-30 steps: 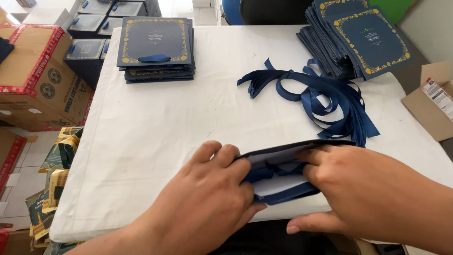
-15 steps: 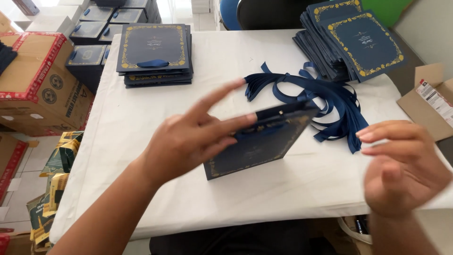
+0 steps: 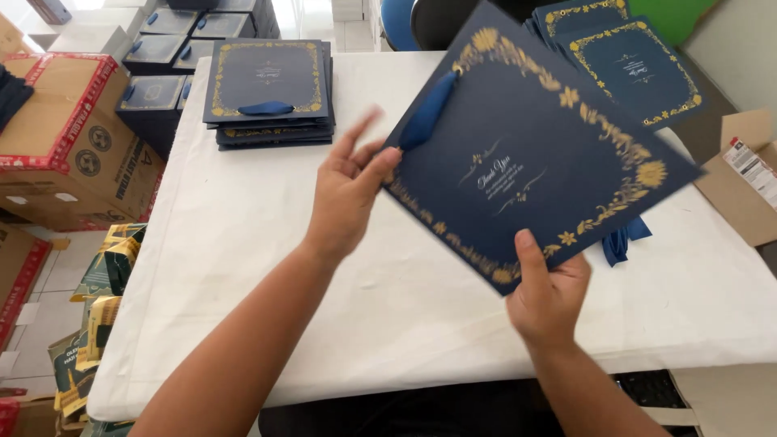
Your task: The person is tying blue satin ribbons into bows on decorative blue envelopes or invitations.
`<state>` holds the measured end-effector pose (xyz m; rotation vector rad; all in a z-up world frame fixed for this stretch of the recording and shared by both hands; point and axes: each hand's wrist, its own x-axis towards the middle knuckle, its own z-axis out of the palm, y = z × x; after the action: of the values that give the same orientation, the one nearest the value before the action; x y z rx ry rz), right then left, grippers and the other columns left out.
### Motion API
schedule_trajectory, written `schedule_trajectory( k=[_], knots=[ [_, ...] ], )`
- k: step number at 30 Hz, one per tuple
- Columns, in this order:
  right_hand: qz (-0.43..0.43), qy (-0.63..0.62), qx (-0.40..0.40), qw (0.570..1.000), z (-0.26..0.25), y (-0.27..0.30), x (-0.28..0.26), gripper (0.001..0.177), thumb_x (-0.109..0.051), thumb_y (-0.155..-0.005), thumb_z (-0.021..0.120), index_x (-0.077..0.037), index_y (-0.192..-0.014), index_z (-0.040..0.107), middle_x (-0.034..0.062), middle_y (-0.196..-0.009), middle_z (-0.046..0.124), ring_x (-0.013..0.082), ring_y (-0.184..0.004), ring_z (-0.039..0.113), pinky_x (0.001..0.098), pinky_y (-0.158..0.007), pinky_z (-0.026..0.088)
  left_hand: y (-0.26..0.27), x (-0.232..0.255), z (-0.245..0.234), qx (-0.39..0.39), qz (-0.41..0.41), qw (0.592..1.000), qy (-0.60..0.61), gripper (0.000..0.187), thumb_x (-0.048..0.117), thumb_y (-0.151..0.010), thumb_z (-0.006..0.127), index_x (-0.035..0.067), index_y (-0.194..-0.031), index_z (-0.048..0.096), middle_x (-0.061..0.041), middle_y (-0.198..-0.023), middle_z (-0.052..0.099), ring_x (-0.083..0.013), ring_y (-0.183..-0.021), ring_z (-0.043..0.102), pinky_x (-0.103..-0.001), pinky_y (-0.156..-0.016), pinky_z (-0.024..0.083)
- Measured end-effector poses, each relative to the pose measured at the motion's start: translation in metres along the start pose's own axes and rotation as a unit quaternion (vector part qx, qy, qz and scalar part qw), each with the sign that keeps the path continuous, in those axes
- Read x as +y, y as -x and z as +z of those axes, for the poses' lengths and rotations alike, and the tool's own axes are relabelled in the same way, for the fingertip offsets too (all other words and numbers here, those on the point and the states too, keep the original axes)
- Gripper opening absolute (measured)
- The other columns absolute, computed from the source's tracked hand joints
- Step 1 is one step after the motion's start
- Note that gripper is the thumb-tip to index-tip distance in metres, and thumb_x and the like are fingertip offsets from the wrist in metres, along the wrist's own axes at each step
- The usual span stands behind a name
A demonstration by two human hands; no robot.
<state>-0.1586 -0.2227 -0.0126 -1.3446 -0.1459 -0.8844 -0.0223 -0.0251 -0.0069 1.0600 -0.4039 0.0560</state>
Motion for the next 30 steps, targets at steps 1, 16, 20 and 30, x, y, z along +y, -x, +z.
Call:
schedule_trajectory(
  k=[1,16,20,30],
  knots=[
    [0.0,0.001,0.0,1.0,0.007,-0.007,-0.013,0.021,0.002,-0.1,0.054,0.009,-0.118,0.061,0.0204,-0.105,0.073,0.0237,-0.101,0.073,0.0407,-0.093,0.064,-0.004,-0.001,-0.016,0.0,-0.001,1.0,0.001,0.062,0.013,-0.095,0.076,0.005,-0.15,0.048,-0.017,-0.119,0.073,-0.0276,-0.105,0.074,-0.039,-0.093,0.061],
    [-0.073,0.427,-0.522,0.735,-0.01,-0.061,0.039,0.066,-0.058,-0.091,0.064,-0.013,-0.139,0.06,0.0121,-0.136,0.066,0.0298,-0.132,0.057,0.0505,-0.117,0.031,0.008,0.007,-0.017,-0.298,-0.002,0.634,-0.714,0.087,0.079,-0.088,0.044,0.029,-0.159,0.034,-0.016,-0.161,0.036,-0.0405,-0.151,0.028,-0.059,-0.121,0.02],
    [-0.143,0.617,-0.344,0.693,-0.036,-0.143,0.094,0.014,-0.029,-0.099,0.069,-0.016,-0.097,0.072,0.0029,-0.089,0.068,0.0214,-0.091,0.066,0.0329,-0.089,0.049,0.009,0.003,-0.018,-0.345,-0.058,0.61,-0.711,0.092,0.082,-0.084,0.049,0.033,-0.159,0.032,-0.014,-0.167,0.024,-0.0371,-0.154,0.019,-0.056,-0.124,0.009],
    [-0.102,0.567,-0.312,0.755,-0.06,-0.204,0.178,0.017,-0.018,-0.088,0.081,-0.011,-0.091,0.066,0.0065,-0.083,0.064,0.0268,-0.088,0.068,0.0388,-0.084,0.054,0.007,0.005,-0.021,-0.353,-0.066,0.63,-0.689,0.089,0.08,-0.085,0.053,0.032,-0.158,0.036,-0.014,-0.167,0.023,-0.0368,-0.154,0.021,-0.055,-0.124,0.01]
  ],
)
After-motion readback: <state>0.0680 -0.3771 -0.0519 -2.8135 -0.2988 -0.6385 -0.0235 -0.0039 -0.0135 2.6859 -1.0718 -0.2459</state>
